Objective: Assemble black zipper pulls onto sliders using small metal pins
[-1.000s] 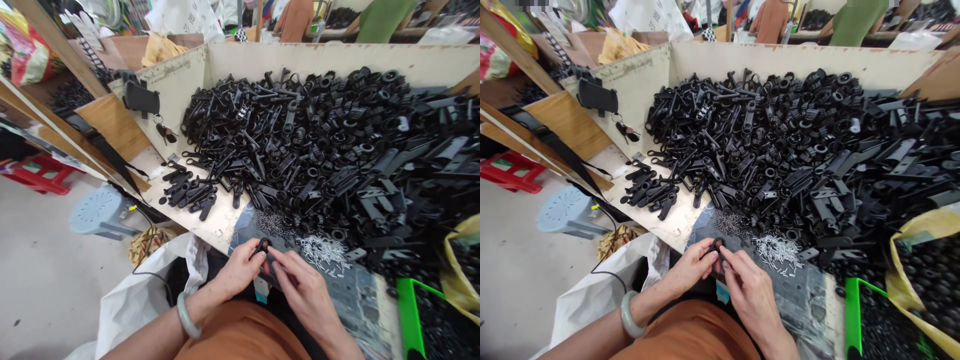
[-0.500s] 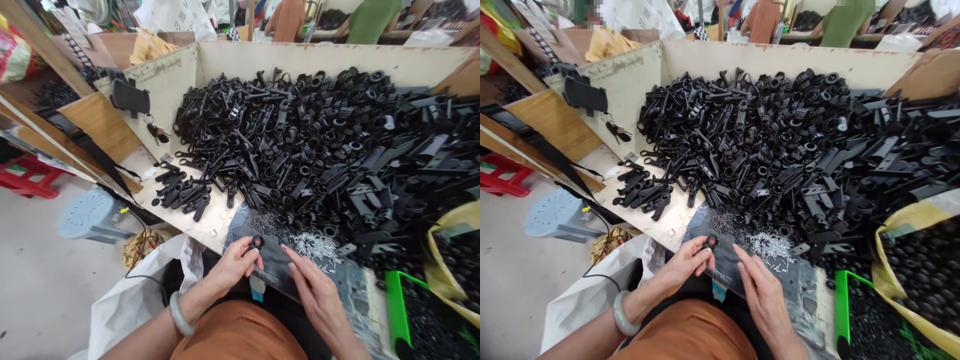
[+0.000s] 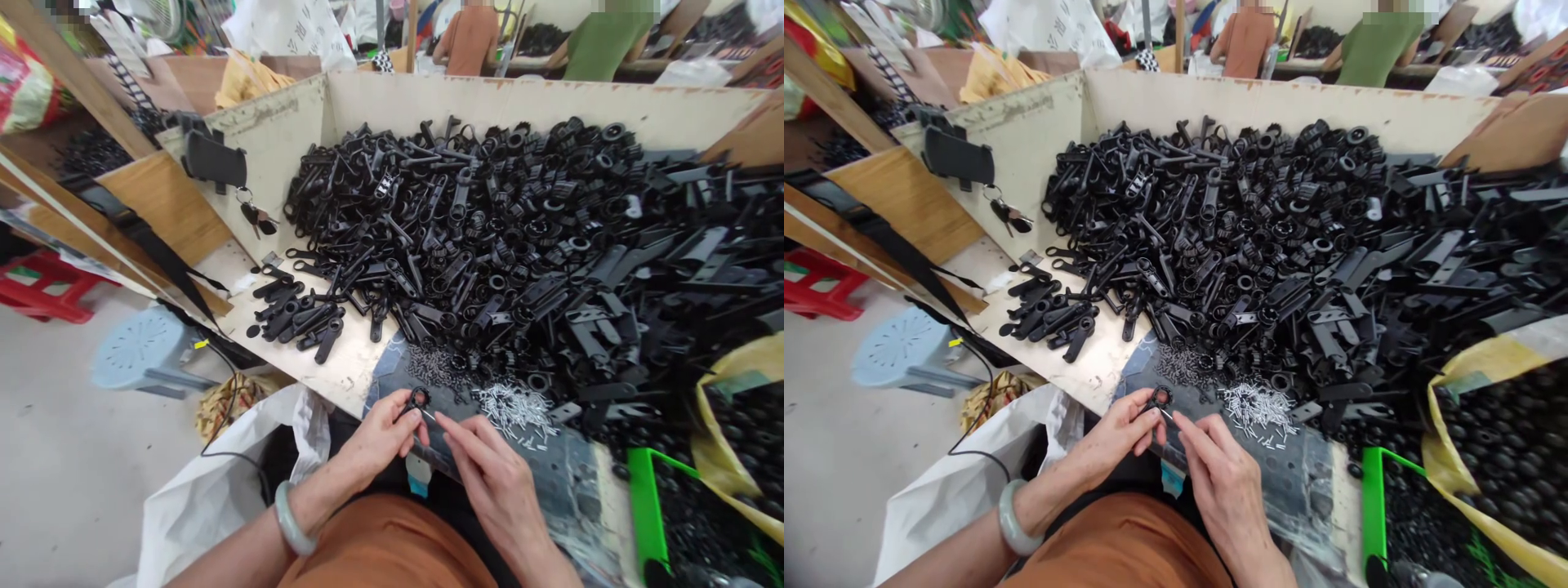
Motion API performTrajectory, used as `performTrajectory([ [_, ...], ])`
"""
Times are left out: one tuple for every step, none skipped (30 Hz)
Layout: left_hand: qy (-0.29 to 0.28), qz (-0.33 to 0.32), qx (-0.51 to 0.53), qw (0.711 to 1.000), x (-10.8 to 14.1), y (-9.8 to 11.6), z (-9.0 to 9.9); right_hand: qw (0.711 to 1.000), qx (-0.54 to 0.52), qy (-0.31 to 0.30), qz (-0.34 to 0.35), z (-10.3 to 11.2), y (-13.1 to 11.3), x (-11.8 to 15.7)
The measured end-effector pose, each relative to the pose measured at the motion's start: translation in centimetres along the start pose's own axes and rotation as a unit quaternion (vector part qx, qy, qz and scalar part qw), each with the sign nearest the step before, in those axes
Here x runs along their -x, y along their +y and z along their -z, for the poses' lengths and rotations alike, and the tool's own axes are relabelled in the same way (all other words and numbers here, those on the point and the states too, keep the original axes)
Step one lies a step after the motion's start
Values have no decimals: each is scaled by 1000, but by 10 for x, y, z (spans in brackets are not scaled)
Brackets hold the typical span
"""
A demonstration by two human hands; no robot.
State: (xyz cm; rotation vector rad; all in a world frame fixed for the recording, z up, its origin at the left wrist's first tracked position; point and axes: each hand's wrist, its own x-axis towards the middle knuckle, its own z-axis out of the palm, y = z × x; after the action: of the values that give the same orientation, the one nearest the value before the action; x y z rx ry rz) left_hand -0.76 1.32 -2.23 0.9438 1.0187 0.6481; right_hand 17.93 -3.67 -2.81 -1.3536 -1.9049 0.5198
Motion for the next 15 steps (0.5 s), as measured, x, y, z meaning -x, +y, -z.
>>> performTrajectory([
  [-1,1,2,1000,0,-1,0,1000,5,2,-4,0,0,0],
  [-3,1,4,1000,0,-1,0,1000,8,5,-7,0,0,1],
  [-4,1,6,1000,-1,-1,0,1000,10,7,-9,-1,-1,1],
  [-5,0,7,1000,-1,-1,0,1000,11,7,-10,-1,-1,1],
  [-5,0,7,1000,0,-1,0,1000,13,7,-9,-1,-1,1],
  [-6,0,7,1000,0,-1,0,1000,16,6,-6,-2,-1,2],
  [-6,0,7,1000,0,-1,0,1000,22,5,-2,-2,-2,2],
  [-6,0,7,1000,0,-1,0,1000,31,4,1,-2,-2,2],
  [-6,0,8,1000,1,-1,0,999,43,3,6,-2,-2,2],
  [-5,0,7,1000,1,-1,0,998,57,2,11,-2,-2,3],
  [-5,0,7,1000,1,-1,0,997,72,0,16,-2,-2,3],
  [-3,0,7,1000,1,-1,0,996,87,-1,22,-2,-1,4],
  [-2,2,5,1000,1,0,-1,994,103,0,29,-2,-1,4],
  [0,5,2,1000,0,0,-1,992,118,2,36,-3,-1,4],
  [3,8,-2,1000,0,1,-2,991,131,5,43,-3,-1,4],
])
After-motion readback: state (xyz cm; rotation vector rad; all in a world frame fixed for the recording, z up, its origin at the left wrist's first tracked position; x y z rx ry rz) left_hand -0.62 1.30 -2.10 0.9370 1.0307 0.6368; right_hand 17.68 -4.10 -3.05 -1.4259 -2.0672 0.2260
